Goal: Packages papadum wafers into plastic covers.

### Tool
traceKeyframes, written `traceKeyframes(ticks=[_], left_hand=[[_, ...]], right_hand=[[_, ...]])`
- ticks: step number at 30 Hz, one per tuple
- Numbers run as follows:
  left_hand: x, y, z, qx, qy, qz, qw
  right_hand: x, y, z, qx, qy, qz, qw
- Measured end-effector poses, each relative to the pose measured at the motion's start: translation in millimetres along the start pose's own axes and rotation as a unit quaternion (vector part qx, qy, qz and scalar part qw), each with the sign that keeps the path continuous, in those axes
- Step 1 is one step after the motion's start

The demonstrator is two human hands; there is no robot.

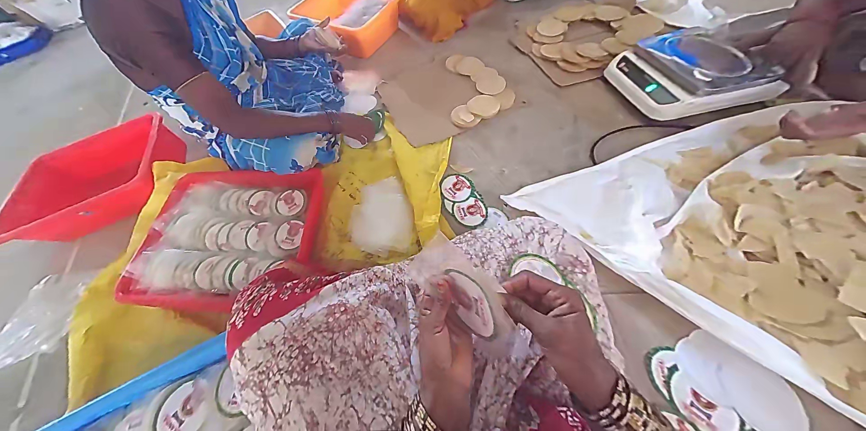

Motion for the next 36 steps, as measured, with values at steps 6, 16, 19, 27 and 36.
traceKeyframes(ticks=[6, 16, 19, 27, 36], left_hand=[[-0.1, -5.9, 3.2, 0.033, -0.04, -0.084, 0.995], [6.2, -2.1, 1.9, -0.047, -0.147, -0.221, 0.963], [17.9, 7.1, 3.3, -0.108, -0.265, -0.317, 0.904], [42.7, 4.0, 26.2, -0.196, -0.511, -0.487, 0.68], [54.7, 6.7, 23.7, -0.228, -0.587, -0.523, 0.575]], right_hand=[[1.2, 2.6, 0.2, -0.09, -0.069, 0.074, 0.991], [-4.0, 25.7, -3.5, 0.015, -0.04, 0.211, 0.977], [-12.1, 42.8, -1.5, -0.006, 0.088, 0.434, 0.897], [-3.2, 56.0, -0.6, -0.079, 0.102, 0.417, 0.9], [-123.6, 57.3, -11.2, -0.232, 0.203, 0.065, 0.949]])
Point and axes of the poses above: each hand's wrist, its own z-axis away from the middle knuckle, its own y-axis out of the back of the hand, x = y × z, the point moved 1 cm from there along -z, towards the middle knuckle, and after that the axes turned 6 degrees about -z, right-handed, at the moved point
